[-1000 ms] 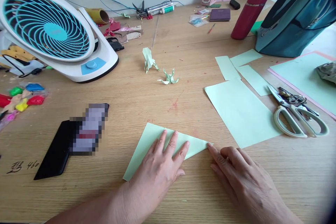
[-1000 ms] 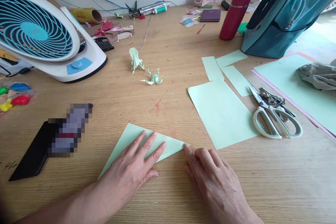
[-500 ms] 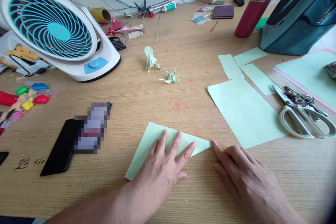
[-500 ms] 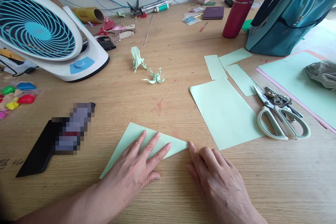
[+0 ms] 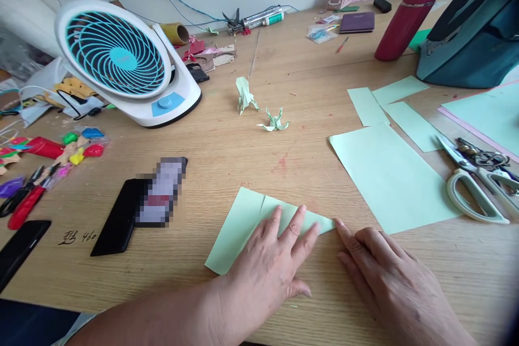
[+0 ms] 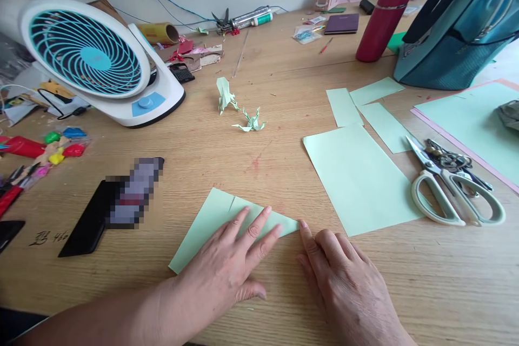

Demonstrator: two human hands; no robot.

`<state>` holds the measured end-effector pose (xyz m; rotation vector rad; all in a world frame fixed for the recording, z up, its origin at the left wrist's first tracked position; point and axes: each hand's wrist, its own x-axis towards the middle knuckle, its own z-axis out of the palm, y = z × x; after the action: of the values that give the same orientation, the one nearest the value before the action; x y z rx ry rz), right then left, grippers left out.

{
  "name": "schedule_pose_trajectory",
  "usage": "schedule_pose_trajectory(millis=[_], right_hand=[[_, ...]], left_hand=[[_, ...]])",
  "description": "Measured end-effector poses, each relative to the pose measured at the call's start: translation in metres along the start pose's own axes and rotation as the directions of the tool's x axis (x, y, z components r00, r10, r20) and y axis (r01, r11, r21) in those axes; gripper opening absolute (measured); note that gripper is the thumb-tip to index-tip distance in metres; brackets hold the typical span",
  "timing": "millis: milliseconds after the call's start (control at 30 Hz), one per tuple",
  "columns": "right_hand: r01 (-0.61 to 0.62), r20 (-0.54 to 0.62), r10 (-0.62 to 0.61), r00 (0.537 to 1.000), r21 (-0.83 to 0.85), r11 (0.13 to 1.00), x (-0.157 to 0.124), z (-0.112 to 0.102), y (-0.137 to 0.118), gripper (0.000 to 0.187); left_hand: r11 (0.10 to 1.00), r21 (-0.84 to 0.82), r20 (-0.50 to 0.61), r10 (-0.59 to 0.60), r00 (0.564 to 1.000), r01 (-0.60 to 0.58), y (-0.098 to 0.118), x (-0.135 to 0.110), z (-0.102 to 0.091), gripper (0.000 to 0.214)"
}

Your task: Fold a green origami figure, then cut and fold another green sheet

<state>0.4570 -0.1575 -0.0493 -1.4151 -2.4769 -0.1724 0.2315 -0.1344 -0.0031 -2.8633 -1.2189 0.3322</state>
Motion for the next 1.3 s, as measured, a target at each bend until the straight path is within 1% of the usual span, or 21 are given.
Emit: schedule_pose_trajectory(millis=[100,200,333,433,533,633,800,1100,1300], right_hand=[[0.013,0.007,-0.013,1.0,0.013,1.0,0.001,0.0,0.001,0.04],[0.019,0.003,-0.019,1.0,0.011,1.0,0.001,0.0,0.0,0.039],[0.014,-0.002,-0.014,1.0,0.006,1.0,0.0,0.0,0.0,0.039],[0.036,-0.004,-0.036,0.999,0.002,0.999,0.0,0.0,0.001,0.038],[0.065,-0.007,-0.065,0.998,0.005,0.998,0.0,0.0,0.003,0.038],[0.053,-0.017,-0.052,0.998,0.032,0.998,-0.002,0.004,0.004,0.039],[0.047,-0.001,-0.047,0.999,0.064,0.997,-0.011,0.014,0.006,0.043],[0.04,0.008,-0.04,0.999,0.07,0.997,-0.021,0.023,0.009,0.041],[0.07,-0.004,-0.07,0.998,0.061,0.996,-0.015,0.019,0.008,0.043]], left_hand=[[0.999,0.04,0.058,-0.038,0.998,0.036,0.006,0.006,-0.01,0.095],[0.995,0.086,0.078,-0.056,0.995,0.049,0.01,0.012,-0.012,0.094],[0.993,0.107,0.048,-0.047,0.998,0.042,0.011,0.014,-0.009,0.092],[0.994,0.11,-0.003,0.018,1.0,-0.017,0.013,0.013,-0.006,0.092],[0.99,0.122,-0.051,0.072,0.996,-0.065,0.016,0.012,0.001,0.098],[0.992,0.117,-0.067,0.052,0.996,-0.044,0.019,0.011,0.008,0.102],[0.999,0.05,-0.079,0.013,0.997,-0.009,0.021,0.009,0.014,0.1],[0.999,0.051,-0.076,-0.015,0.997,0.019,0.025,0.006,0.016,0.097],[0.999,0.048,-0.074,-0.019,0.997,0.023,0.026,0.006,0.016,0.096]])
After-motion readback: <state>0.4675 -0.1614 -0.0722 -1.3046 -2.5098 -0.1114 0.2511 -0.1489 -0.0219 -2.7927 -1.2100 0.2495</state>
